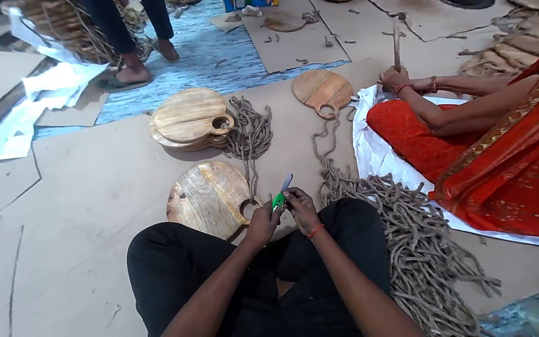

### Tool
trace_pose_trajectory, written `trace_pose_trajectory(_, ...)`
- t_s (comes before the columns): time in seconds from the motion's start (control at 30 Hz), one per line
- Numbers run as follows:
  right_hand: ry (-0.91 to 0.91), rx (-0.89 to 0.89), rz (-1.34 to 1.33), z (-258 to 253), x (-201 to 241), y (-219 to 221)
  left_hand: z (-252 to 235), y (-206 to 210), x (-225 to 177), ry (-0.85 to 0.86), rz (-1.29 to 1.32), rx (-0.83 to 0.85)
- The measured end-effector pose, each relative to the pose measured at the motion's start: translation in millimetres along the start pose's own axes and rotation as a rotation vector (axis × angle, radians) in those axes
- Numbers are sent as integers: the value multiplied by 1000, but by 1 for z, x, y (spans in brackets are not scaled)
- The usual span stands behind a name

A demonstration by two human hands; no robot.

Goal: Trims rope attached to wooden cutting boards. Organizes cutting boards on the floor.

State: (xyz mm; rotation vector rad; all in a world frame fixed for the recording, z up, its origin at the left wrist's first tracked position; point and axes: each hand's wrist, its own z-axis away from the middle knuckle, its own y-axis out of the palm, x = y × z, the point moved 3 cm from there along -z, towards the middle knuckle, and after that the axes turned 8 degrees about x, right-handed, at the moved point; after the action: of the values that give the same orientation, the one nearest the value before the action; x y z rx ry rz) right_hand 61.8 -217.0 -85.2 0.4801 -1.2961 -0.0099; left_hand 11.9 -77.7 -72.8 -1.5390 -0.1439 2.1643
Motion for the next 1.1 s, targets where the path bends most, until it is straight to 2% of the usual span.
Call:
trace_pose_trajectory(0.63, -19, -27, -51, -1, 1, -1, -2, 4, 2, 136, 147, 141)
trace_pose_trajectory(0.83, -83, -108, -74, -2, 4, -12, -1, 3, 3, 43, 200, 127)
trace_pose_trajectory(1.1, -73, -115, -133, -5, 3, -11, -1, -2, 0, 53, 170, 36)
